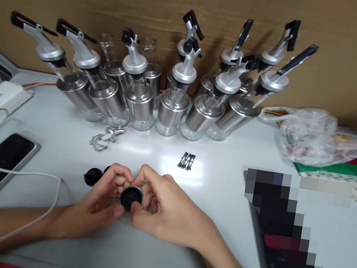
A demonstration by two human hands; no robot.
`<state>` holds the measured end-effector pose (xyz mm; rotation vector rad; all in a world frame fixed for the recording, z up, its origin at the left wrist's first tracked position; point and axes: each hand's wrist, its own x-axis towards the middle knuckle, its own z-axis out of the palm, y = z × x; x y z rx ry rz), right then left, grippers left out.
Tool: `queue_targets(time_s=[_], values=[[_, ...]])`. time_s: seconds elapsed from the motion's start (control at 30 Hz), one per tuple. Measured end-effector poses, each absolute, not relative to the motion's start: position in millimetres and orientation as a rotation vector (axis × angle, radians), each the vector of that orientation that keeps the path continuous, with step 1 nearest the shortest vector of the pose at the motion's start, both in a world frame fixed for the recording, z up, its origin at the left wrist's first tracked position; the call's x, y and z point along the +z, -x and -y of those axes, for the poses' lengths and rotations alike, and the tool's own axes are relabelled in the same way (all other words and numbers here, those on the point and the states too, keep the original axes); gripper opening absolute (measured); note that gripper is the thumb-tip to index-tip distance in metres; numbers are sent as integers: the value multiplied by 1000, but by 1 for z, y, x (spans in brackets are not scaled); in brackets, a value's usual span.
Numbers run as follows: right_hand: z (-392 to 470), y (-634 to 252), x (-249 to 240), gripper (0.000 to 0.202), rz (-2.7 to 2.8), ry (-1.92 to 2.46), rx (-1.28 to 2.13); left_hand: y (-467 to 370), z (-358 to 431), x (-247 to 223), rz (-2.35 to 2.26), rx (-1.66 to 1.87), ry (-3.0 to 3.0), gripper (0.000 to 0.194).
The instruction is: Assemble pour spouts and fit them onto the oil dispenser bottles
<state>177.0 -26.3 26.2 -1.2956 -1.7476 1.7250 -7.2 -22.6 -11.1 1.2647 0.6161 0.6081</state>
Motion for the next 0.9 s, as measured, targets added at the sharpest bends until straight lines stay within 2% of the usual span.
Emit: queue_targets(time_s=[0.33, 0.7, 0.9], values=[[27, -172, 22, 20, 1582, 1285, 1813, 8, 24, -13, -602, 624, -1260, 30], [27, -174, 26, 13, 1710, 1271, 1759, 8, 24, -13, -562, 644, -1176, 32], [27, -173, 26, 16, 1780, 1252, 1750, 6, 24, -13, -565, 663, -1165, 33]])
